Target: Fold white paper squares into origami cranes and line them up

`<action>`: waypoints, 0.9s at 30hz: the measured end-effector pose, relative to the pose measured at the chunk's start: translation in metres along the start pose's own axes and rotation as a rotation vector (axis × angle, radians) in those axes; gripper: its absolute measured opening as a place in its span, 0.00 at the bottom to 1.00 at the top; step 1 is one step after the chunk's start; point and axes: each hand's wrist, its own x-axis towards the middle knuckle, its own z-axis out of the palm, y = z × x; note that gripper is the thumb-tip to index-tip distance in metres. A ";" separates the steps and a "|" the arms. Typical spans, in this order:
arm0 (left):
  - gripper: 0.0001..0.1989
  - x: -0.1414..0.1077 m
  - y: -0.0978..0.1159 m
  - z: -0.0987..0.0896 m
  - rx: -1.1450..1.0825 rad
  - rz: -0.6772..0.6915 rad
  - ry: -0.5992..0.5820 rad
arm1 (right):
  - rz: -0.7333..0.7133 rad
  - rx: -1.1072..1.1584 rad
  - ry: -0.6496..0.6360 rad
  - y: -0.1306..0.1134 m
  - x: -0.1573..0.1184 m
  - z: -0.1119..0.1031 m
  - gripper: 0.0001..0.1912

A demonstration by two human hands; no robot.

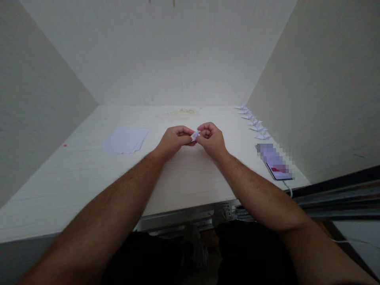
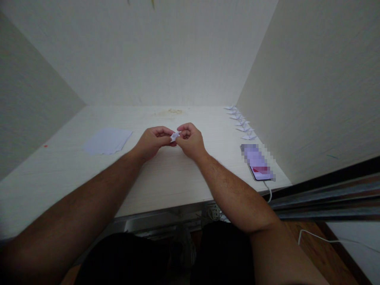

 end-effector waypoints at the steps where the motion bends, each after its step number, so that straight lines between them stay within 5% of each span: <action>1: 0.10 0.000 0.000 0.001 0.004 -0.007 0.018 | 0.001 0.003 -0.005 0.000 0.000 0.000 0.15; 11: 0.04 0.002 0.005 0.001 -0.063 -0.007 0.091 | 0.103 0.047 0.001 0.003 0.002 -0.002 0.14; 15: 0.04 0.002 0.003 0.003 0.055 0.037 0.118 | 0.115 -0.108 -0.026 0.002 -0.001 -0.002 0.05; 21: 0.06 -0.002 0.006 0.007 0.312 0.135 0.139 | 0.040 -0.309 -0.030 0.004 -0.002 -0.005 0.10; 27: 0.06 0.001 0.006 0.005 0.125 0.038 0.181 | 0.097 -0.284 -0.124 -0.004 -0.003 -0.005 0.12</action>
